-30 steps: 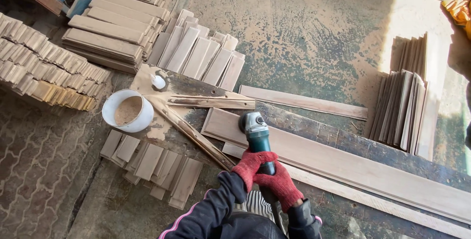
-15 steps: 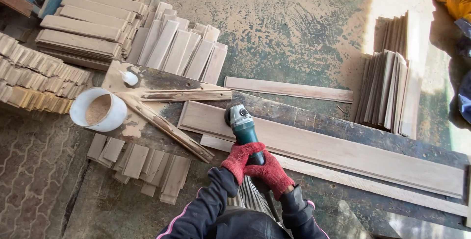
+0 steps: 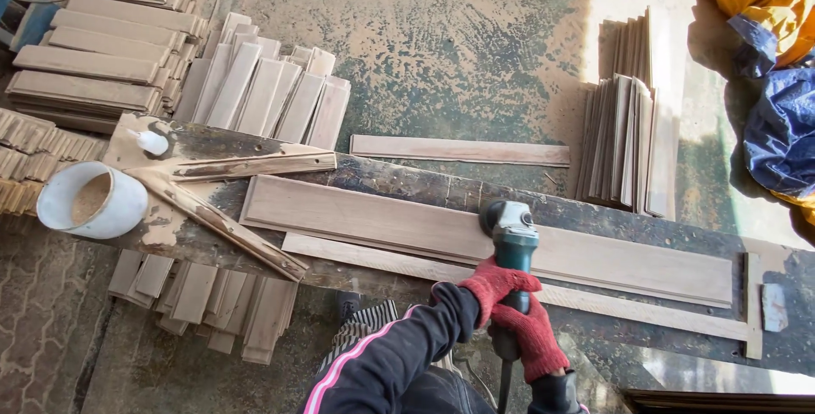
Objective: Sanding long wooden planks using a hand sanding block and an angle grinder.
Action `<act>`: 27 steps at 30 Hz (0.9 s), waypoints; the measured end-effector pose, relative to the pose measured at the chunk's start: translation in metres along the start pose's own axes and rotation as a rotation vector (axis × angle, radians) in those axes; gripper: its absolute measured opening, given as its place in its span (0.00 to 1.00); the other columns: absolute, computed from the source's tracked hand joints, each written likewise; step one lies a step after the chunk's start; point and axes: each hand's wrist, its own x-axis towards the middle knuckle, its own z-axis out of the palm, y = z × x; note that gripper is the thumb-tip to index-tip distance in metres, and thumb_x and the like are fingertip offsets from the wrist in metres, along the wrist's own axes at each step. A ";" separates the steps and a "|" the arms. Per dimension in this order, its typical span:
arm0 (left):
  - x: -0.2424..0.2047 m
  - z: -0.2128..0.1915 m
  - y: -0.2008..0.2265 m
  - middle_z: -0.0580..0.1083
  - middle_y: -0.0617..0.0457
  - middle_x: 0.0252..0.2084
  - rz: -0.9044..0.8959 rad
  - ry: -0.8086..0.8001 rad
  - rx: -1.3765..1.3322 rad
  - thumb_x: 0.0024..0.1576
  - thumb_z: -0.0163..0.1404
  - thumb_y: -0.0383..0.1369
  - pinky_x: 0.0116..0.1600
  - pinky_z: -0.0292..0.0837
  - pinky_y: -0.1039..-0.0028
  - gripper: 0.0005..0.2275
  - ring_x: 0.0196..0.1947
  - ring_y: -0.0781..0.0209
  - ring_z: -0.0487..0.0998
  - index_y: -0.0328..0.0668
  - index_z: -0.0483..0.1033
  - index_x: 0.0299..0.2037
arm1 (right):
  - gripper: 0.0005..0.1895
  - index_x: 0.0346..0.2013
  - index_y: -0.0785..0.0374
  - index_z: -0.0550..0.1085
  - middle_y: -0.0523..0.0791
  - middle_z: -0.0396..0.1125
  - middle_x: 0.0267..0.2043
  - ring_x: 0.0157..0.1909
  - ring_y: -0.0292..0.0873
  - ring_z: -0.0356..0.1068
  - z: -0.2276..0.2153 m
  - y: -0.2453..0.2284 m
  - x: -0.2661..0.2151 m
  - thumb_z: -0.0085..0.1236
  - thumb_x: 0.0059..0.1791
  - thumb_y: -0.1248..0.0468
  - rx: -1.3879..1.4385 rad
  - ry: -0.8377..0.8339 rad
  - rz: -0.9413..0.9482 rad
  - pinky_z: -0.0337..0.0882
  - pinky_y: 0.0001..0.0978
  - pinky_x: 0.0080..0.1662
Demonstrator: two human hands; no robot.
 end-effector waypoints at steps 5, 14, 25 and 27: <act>0.018 0.027 -0.016 0.77 0.46 0.41 -0.035 -0.028 0.123 0.36 0.65 0.32 0.44 0.80 0.68 0.28 0.35 0.54 0.79 0.36 0.74 0.50 | 0.21 0.48 0.77 0.73 0.63 0.71 0.28 0.25 0.60 0.71 -0.028 0.014 -0.007 0.66 0.42 0.74 0.044 0.088 0.029 0.72 0.49 0.28; 0.004 -0.012 -0.019 0.77 0.47 0.44 -0.087 -0.067 0.159 0.37 0.65 0.33 0.48 0.79 0.67 0.31 0.39 0.53 0.79 0.40 0.73 0.54 | 0.29 0.55 0.76 0.70 0.65 0.71 0.35 0.33 0.64 0.73 0.020 0.018 -0.024 0.66 0.40 0.77 0.033 0.162 0.101 0.74 0.53 0.36; -0.081 -0.166 0.029 0.78 0.47 0.41 -0.049 -0.003 0.056 0.39 0.65 0.33 0.43 0.81 0.68 0.25 0.37 0.55 0.79 0.38 0.75 0.48 | 0.26 0.49 0.78 0.73 0.63 0.72 0.35 0.32 0.59 0.73 0.184 0.021 -0.035 0.69 0.37 0.76 -0.090 0.096 0.096 0.74 0.47 0.35; -0.099 -0.200 0.037 0.78 0.49 0.35 0.016 0.068 -0.061 0.42 0.64 0.29 0.37 0.78 0.72 0.17 0.30 0.59 0.78 0.37 0.77 0.42 | 0.27 0.51 0.74 0.73 0.60 0.72 0.37 0.34 0.56 0.73 0.233 0.004 -0.047 0.69 0.39 0.74 -0.188 0.045 0.138 0.75 0.46 0.38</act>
